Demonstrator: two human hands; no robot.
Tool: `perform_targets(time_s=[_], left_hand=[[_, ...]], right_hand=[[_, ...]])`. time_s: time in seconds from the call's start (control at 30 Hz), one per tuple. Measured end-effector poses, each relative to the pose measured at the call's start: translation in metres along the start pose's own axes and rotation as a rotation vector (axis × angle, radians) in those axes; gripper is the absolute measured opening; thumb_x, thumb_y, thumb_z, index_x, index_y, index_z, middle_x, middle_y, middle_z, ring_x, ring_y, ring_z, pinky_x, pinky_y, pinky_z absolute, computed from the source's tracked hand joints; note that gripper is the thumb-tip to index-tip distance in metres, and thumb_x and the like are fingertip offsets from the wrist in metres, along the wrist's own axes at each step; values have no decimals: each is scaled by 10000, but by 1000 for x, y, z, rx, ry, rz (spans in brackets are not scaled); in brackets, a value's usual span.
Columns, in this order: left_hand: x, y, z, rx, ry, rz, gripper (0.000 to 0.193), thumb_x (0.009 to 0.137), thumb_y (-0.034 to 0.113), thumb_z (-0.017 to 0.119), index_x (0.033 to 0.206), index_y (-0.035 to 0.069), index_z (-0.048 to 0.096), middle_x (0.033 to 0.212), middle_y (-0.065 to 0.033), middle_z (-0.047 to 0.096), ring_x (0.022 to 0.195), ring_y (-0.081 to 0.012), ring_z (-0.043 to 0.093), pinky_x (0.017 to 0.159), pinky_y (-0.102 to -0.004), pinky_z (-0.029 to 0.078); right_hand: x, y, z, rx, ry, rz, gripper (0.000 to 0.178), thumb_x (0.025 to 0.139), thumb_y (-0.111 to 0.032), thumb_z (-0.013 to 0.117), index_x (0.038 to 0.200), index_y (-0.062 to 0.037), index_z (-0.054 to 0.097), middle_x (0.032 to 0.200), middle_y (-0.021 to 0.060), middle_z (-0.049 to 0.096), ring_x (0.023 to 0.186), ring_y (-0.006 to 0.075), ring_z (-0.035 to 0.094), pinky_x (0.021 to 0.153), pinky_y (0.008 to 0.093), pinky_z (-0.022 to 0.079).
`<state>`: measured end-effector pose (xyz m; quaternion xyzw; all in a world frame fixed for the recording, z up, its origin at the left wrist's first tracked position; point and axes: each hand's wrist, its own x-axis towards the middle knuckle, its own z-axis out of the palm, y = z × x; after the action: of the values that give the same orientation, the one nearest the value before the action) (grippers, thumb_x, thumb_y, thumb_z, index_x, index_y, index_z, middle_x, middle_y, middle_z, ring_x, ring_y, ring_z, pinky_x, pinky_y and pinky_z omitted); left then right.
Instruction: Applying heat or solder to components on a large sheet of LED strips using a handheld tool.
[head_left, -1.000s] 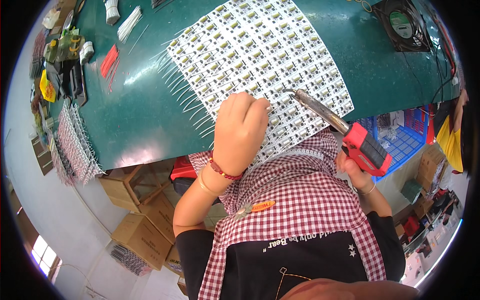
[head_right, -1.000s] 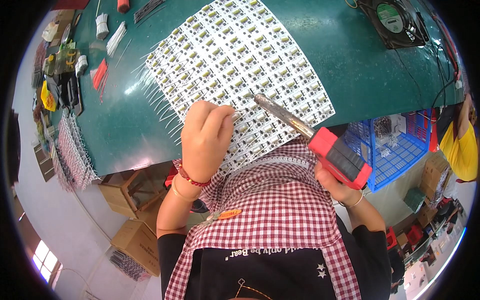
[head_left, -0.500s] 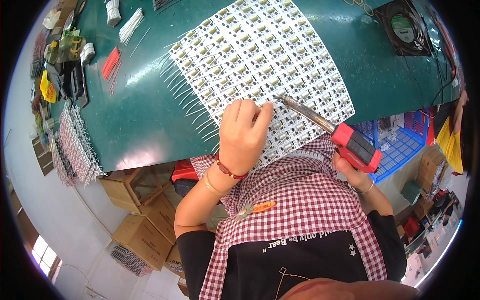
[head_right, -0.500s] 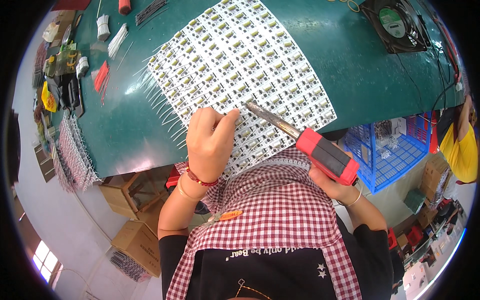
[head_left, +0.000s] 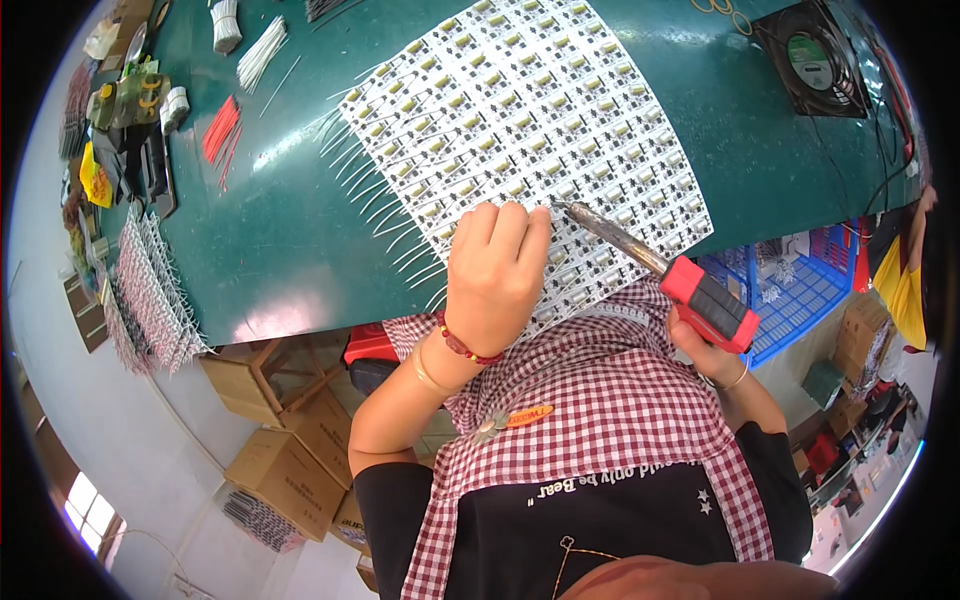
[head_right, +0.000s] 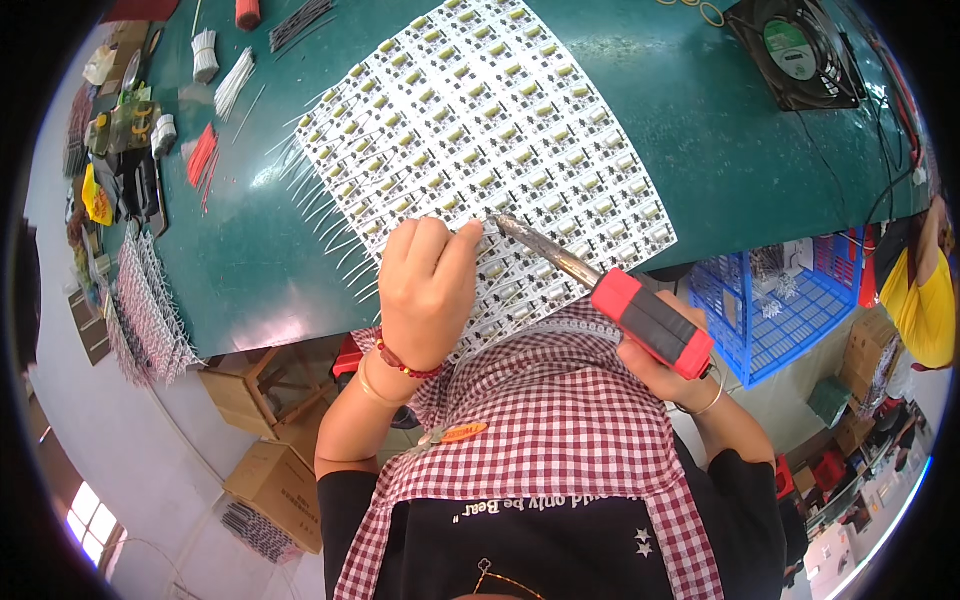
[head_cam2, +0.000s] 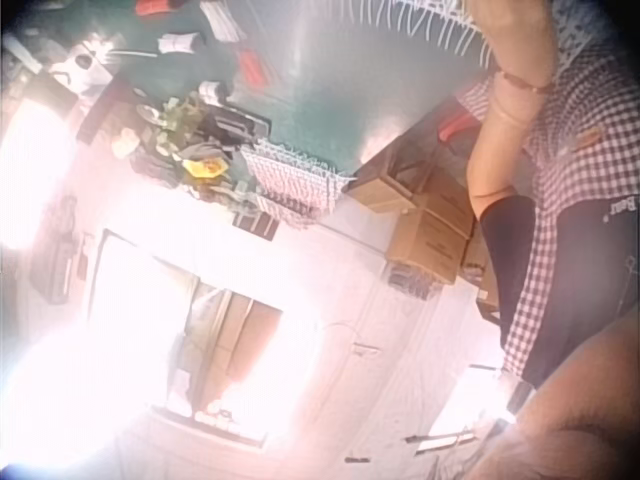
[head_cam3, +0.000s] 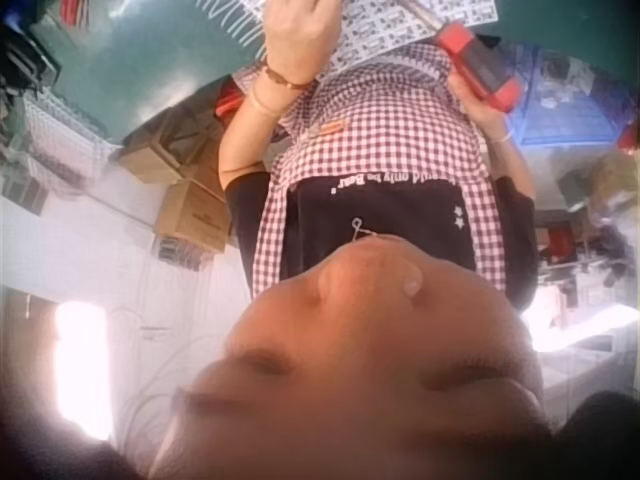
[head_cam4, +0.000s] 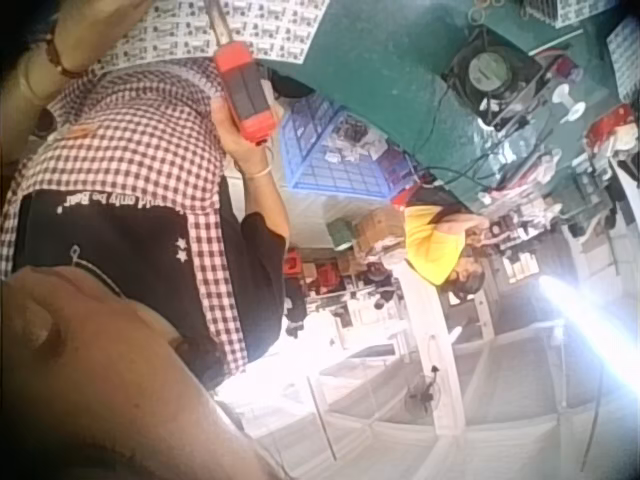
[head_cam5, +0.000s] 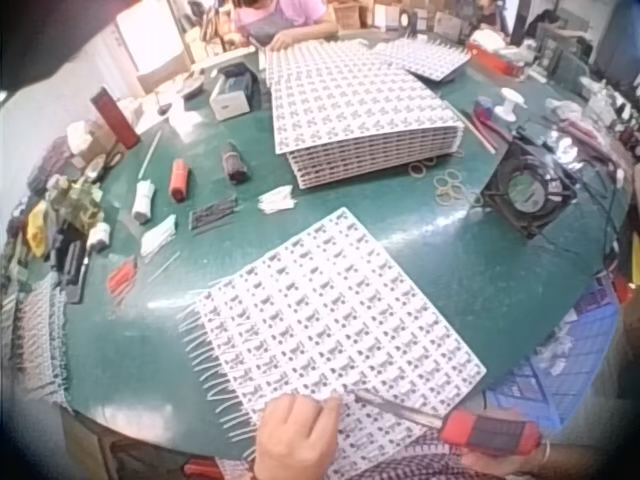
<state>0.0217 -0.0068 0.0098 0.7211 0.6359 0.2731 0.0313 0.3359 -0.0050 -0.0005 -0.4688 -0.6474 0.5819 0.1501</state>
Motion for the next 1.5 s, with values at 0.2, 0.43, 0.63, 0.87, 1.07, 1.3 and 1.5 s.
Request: perform_targets(time_s=[0.2,0.43,0.63,0.87,1.07,1.3,1.5], left_hand=[[0,1,-1,62,-11,34,227,716,-53,702,935,6,694,735,-56,433,676,-212,478,604,-340,420],[-7,2,0,-7,15,-23,254,725,-49,708,968,20,710,748,-53,481,685,-208,505,605,-341,428],[-12,2,-6,35,2,-37,280,722,-63,712,983,38,718,735,-44,472,659,-209,503,583,-343,410],[-13,0,4,5,39,-24,278,720,-73,730,975,36,719,722,-43,459,652,-209,489,576,-346,402],[-12,1,2,5,21,-7,282,718,-75,727,981,27,714,724,-48,457,652,-213,484,578,-346,402],[-12,2,0,-24,22,-8,275,721,-75,721,978,22,712,726,-51,459,657,-217,486,589,-352,404],[-13,1,2,-28,22,-17,273,724,-76,722,980,17,710,734,-54,473,661,-221,493,591,-354,405]], right_hand=[[-3,0,-1,129,27,40,161,795,-139,754,899,-34,690,852,97,659,754,247,651,654,350,499],[-3,-6,2,211,81,64,159,811,-151,754,905,-37,695,865,88,665,764,235,642,668,345,495],[1,-8,2,233,82,45,165,813,-152,759,907,-34,693,860,82,658,759,227,633,654,333,486],[2,-5,1,179,9,26,171,811,-161,763,901,-39,685,828,71,636,725,204,612,621,325,468],[1,-1,1,146,4,8,177,810,-172,769,899,-45,683,810,67,625,686,197,608,595,320,463],[3,0,1,67,20,-60,184,803,-180,766,907,-51,686,812,71,629,670,210,622,572,323,465],[8,-10,0,29,17,-76,181,792,-176,761,898,-49,687,825,82,646,711,224,645,599,336,481]])
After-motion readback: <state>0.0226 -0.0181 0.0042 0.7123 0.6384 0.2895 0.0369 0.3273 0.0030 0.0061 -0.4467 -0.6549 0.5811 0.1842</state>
